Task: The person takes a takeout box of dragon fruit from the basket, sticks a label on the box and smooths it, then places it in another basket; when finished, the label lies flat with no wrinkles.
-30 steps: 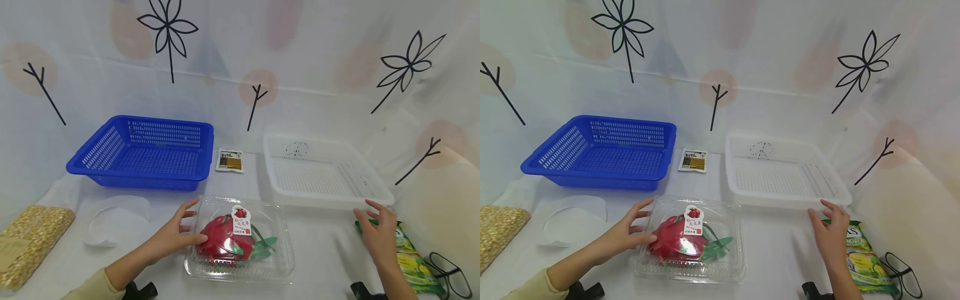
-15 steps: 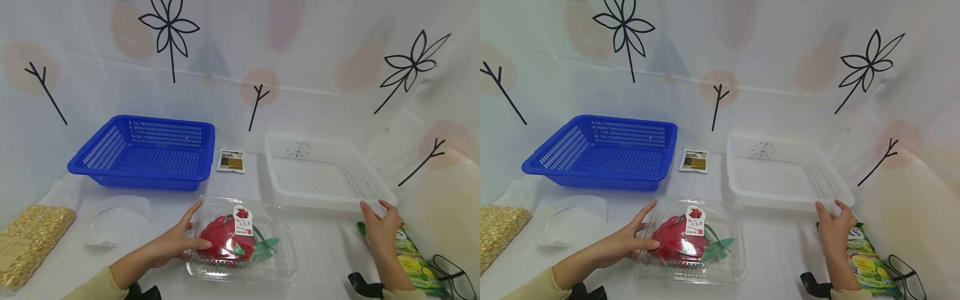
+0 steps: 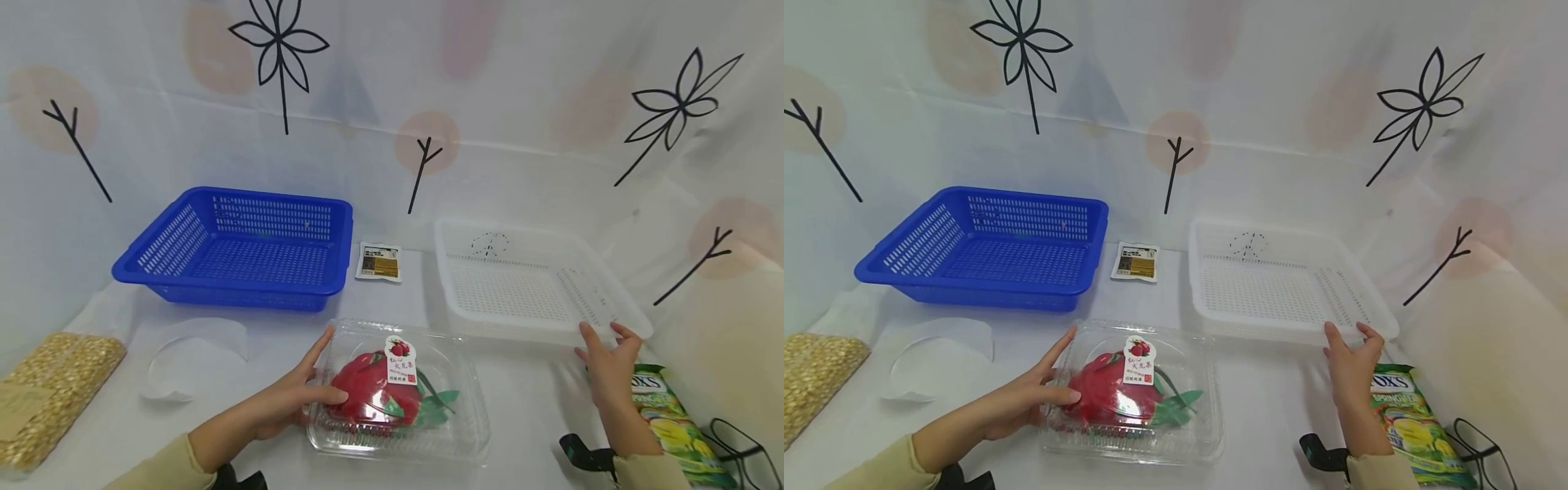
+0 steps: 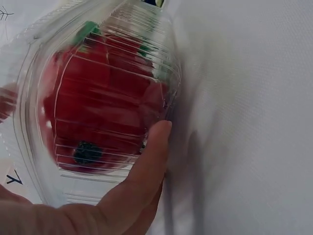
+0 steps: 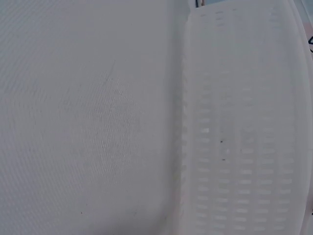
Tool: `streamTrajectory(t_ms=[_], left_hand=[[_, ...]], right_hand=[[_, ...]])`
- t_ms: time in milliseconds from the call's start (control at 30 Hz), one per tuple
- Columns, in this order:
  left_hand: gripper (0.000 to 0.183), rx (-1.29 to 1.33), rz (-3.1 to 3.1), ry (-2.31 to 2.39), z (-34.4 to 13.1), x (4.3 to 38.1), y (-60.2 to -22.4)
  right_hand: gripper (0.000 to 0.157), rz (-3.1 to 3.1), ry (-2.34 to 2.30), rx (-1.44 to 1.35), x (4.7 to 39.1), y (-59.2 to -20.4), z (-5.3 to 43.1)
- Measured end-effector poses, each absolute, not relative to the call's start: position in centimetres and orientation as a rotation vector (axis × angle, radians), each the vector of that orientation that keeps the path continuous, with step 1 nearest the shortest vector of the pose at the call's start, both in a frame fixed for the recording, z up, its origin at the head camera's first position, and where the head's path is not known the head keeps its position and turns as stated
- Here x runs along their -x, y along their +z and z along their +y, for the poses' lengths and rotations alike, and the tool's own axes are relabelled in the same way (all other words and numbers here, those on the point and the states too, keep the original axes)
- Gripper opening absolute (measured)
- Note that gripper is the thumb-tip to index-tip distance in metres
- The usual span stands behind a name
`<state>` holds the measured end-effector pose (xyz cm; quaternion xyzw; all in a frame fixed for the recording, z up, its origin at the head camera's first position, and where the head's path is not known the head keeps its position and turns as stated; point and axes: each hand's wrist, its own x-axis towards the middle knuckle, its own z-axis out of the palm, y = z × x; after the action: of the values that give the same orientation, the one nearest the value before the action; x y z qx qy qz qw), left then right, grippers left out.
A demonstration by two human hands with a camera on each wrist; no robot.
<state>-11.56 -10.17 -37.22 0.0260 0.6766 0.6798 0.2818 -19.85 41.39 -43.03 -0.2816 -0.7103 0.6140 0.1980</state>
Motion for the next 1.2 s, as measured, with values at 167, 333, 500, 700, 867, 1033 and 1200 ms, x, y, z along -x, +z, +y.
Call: streamTrajectory(t_ms=[167,333,500,700,867,1033,1200], left_hand=[[0.092,-0.095,1.760,1.852,-10.2,11.7,-37.3],[0.089,-0.131,1.717,1.892,-10.4,11.8,-37.5],[0.087,-0.167,1.645,1.933,-10.9,11.7,-37.7],[0.086,-0.175,1.568,1.992,-11.4,11.4,-37.1],[0.087,-0.184,1.601,2.017,-11.6,11.2,-35.8],[0.087,-0.170,1.605,2.075,-11.5,11.1,-34.4],[0.086,-0.157,1.582,2.141,-10.9,11.2,-32.8]], right_hand=[[0.086,-1.957,1.744,0.831,20.1,-43.0,41.4],[0.090,-1.948,1.774,0.820,19.9,-42.8,41.2],[0.089,-1.950,1.776,0.775,19.7,-42.7,40.9],[0.086,-1.966,1.744,0.792,19.3,-42.5,40.8],[0.083,-1.996,1.705,0.818,19.1,-42.5,40.7],[0.084,-2.003,1.687,0.819,18.8,-42.0,40.2],[0.079,-2.029,1.684,0.856,17.7,-39.8,38.2]])
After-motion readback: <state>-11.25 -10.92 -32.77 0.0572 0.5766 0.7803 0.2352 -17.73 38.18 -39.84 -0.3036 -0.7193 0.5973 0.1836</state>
